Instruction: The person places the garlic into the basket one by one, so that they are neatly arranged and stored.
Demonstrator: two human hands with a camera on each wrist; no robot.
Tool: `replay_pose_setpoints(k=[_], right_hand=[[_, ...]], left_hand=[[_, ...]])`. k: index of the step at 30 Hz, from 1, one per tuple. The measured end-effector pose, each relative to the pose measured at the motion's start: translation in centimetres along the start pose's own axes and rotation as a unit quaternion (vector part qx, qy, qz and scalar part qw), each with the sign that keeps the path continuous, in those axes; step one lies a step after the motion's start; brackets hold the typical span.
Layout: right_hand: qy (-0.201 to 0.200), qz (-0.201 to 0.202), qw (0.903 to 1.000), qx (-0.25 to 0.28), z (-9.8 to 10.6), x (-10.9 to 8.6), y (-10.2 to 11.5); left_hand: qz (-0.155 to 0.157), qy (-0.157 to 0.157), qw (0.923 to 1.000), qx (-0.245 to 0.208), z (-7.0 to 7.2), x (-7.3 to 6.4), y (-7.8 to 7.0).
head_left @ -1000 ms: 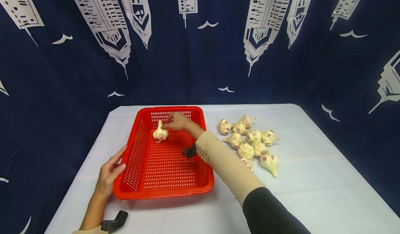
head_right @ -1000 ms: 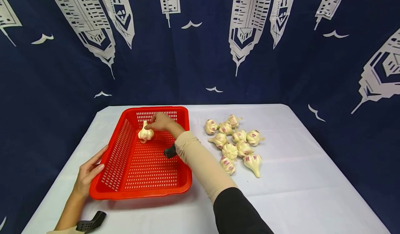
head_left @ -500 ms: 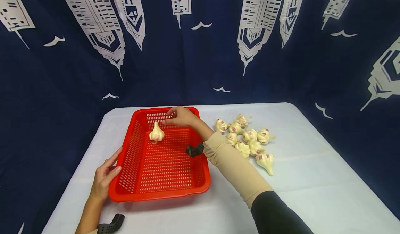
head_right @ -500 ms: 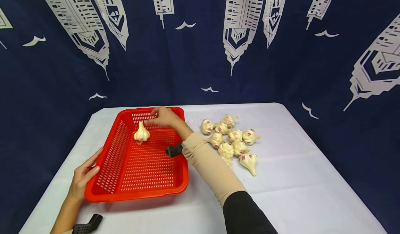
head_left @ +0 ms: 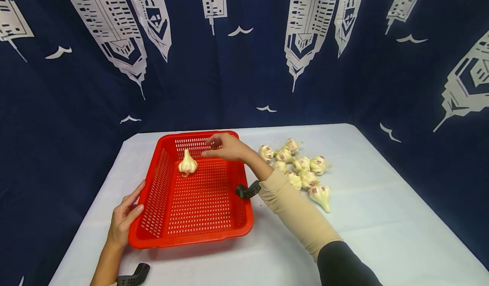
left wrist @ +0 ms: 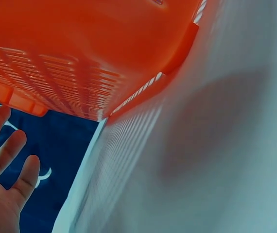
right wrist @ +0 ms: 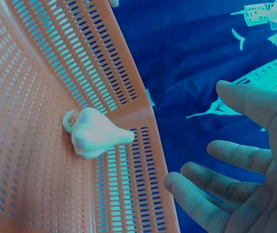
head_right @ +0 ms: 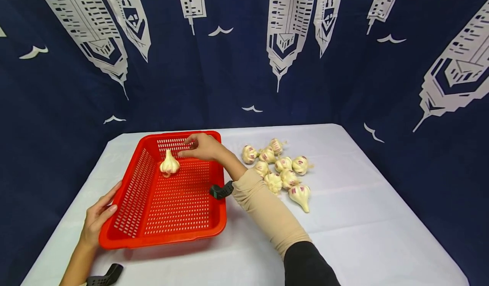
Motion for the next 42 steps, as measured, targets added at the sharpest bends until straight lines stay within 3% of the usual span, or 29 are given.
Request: replay_pose_setpoints(k=[6, 13, 21, 28, 35, 42], right_hand=[[0.002, -0.014, 0.9998, 0.012, 0.6, -0.9, -0.9], [-0.005, -0.031, 0.9979, 0.057, 1.2, -2.0, -2.2], [-0.02, -0.034, 0.9956, 0.085, 1.9, -3.6, -3.2], [-0.029, -0.02, 0.9948, 0.095, 2.2, -5.0, -4.1], [-0.032, -0.038, 0.9919, 0.117, 3.0, -6.3, -5.5], [-0.037, -0.034, 0.9955, 0.08, 4.3, -7.6, -7.1]], left_hand=[[-0.017, -0.007, 0.9998, -0.008, 0.1, -0.2, 0.2], [-0.044, -0.011, 0.9975, -0.055, 0.1, -0.3, 0.2], [-0.046, -0.014, 0.9959, -0.077, 0.0, -0.4, 0.2], [-0.067, -0.019, 0.9948, -0.074, 0.1, -0.2, 0.1], [-0.06, -0.018, 0.996, -0.064, 0.0, -0.2, 0.2], [-0.05, -0.017, 0.9979, -0.037, -0.2, 0.2, 0.0]])
Point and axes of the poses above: each hand's wrist, its own x-axis towards the middle knuckle, its own z-axis out of the back of the hand, y = z × x, the point moved 3 cm from there along x, towards the middle knuckle, and after that the axes turned 11 degrees about -z, right-handed, at the moved point
